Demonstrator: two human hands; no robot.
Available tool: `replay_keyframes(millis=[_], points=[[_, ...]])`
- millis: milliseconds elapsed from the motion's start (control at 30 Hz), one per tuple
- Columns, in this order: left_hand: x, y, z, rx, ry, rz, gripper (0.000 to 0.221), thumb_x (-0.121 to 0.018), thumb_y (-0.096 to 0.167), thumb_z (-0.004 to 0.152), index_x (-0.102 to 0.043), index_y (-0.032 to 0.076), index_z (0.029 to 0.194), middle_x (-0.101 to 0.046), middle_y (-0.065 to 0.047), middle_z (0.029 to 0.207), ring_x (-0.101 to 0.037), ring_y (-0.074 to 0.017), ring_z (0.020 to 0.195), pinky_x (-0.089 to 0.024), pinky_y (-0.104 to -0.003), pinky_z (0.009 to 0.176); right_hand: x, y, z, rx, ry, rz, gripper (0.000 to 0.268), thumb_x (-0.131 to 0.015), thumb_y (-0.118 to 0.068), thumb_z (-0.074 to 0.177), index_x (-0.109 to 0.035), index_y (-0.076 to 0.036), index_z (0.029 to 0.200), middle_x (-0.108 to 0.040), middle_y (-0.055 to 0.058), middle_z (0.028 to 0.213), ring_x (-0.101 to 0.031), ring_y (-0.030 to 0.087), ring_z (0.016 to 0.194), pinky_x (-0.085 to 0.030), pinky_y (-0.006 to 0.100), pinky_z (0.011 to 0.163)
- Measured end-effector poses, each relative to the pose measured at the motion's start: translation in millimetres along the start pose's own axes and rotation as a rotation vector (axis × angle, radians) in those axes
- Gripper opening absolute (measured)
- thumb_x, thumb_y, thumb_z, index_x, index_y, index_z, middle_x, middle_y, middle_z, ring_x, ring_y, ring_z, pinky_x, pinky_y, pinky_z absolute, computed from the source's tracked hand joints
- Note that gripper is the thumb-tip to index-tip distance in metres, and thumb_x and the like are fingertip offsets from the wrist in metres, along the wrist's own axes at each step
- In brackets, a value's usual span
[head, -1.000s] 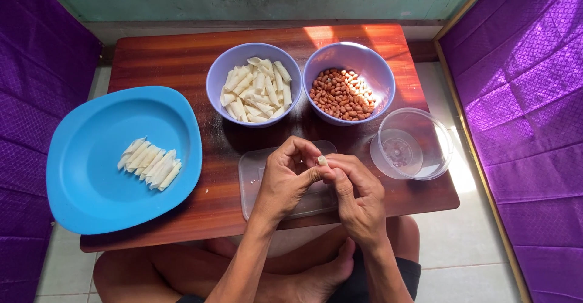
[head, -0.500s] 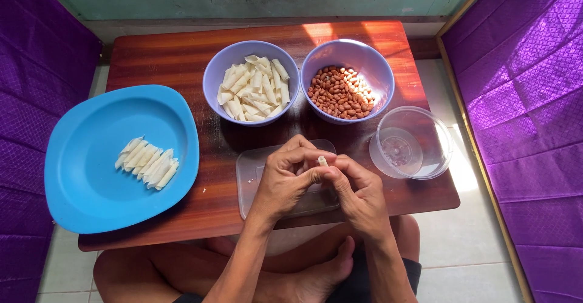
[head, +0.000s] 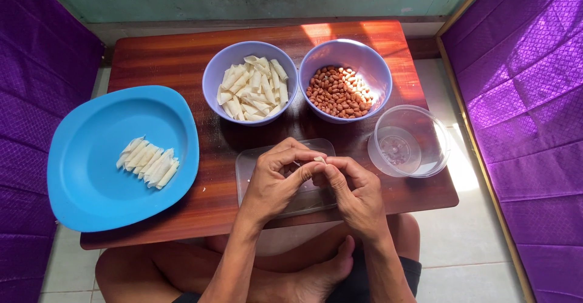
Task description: Manually wrapping small food items, specifically peanuts and white sticks, into individual square wrappers.
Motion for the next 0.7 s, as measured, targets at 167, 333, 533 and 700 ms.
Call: replay_keyframes(millis=[167, 333, 533, 700], points=[[3, 5, -5, 0.0, -0.025, 0.007, 0.014, -0.079, 0.01, 0.089, -0.08, 0.006, 0.102, -0.071, -0.011, 0.085, -0.069, -0.0136, 0.073, -0.054, -0.022, 0.057, 0, -5, 0, 0.007, 0.016, 0.017, 0.016, -0.068, -0.012, 0.098, -0.08, -0.002, 0.102, -0.078, 0.01, 0.078, -0.064, 0.011, 0.08, -0.058, 0.034, 0.078], [1, 6, -11, 0.014, 0.019, 0.003, 0.013, -0.077, 0.012, 0.091, -0.079, 0.004, 0.101, -0.072, -0.011, 0.087, -0.07, -0.0144, 0.075, -0.057, -0.023, 0.061, 0, -9, 0, 0.011, 0.013, 0.083, 0.016, -0.073, -0.006, 0.093, -0.079, 0.0, 0.106, -0.079, 0.012, 0.081, -0.071, 0.014, 0.077, -0.06, 0.032, 0.075], [6, 1, -16, 0.023, 0.046, 0.041, 0.015, -0.078, 0.014, 0.09, -0.078, 0.003, 0.1, -0.073, -0.011, 0.089, -0.072, -0.0152, 0.079, -0.059, -0.025, 0.063, 1, -20, 2, 0.092, 0.018, 0.084, 0.015, -0.077, -0.002, 0.089, -0.079, 0.001, 0.104, -0.079, 0.015, 0.087, -0.073, 0.016, 0.08, -0.061, 0.033, 0.074], [11, 1, -19, 0.038, 0.049, 0.089, 0.016, -0.081, 0.013, 0.087, -0.079, 0.003, 0.1, -0.072, -0.011, 0.089, -0.069, -0.0137, 0.079, -0.059, -0.026, 0.065, 2, -24, 0, 0.187, 0.01, 0.006, 0.014, -0.081, -0.002, 0.085, -0.081, -0.001, 0.099, -0.079, 0.014, 0.084, -0.072, 0.016, 0.079, -0.059, 0.032, 0.072]])
Point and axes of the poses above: each hand's wrist, its own z-axis towards the middle knuckle, its own x-axis out of the back of the hand, y = z × x, the point moved 9 cm from there along z, towards the middle knuckle
